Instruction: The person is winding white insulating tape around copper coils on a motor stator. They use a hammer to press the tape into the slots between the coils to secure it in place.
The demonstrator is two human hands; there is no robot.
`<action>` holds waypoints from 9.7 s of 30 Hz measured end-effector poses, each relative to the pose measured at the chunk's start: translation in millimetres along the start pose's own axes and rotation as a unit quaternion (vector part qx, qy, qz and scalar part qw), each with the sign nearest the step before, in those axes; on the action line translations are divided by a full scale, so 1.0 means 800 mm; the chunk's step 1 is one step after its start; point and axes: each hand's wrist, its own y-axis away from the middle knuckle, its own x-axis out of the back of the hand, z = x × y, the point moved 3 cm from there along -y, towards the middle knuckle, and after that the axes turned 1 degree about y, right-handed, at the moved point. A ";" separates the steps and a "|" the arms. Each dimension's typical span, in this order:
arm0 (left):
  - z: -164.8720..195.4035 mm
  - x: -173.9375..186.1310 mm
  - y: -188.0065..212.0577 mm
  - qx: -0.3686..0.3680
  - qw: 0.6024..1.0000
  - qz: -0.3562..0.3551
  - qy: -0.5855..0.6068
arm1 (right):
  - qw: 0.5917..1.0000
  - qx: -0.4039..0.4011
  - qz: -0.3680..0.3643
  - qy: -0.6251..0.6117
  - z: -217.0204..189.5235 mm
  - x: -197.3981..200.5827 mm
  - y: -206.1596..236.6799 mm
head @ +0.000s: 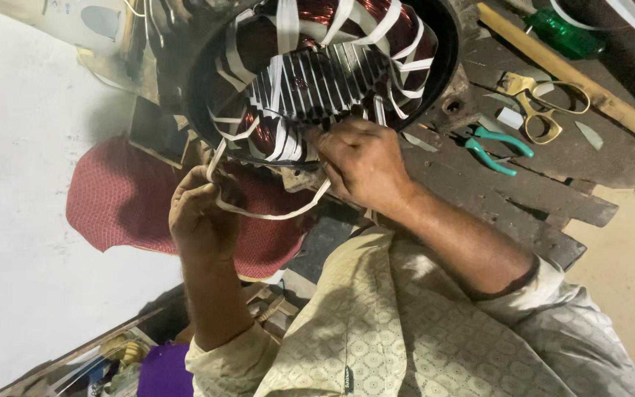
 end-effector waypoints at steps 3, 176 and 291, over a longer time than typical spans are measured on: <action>-0.006 -0.003 0.000 -0.016 0.999 0.008 -0.032 | 1.000 0.010 -0.009 0.002 0.006 -0.006 -0.001; -0.075 -0.057 0.028 -0.268 0.738 -0.245 -0.569 | 0.994 -0.108 -0.034 -0.004 0.030 -0.058 -0.070; -0.203 0.056 0.176 -0.132 0.679 -0.526 -0.495 | 0.875 -0.469 -0.020 -0.123 -0.172 -0.100 0.193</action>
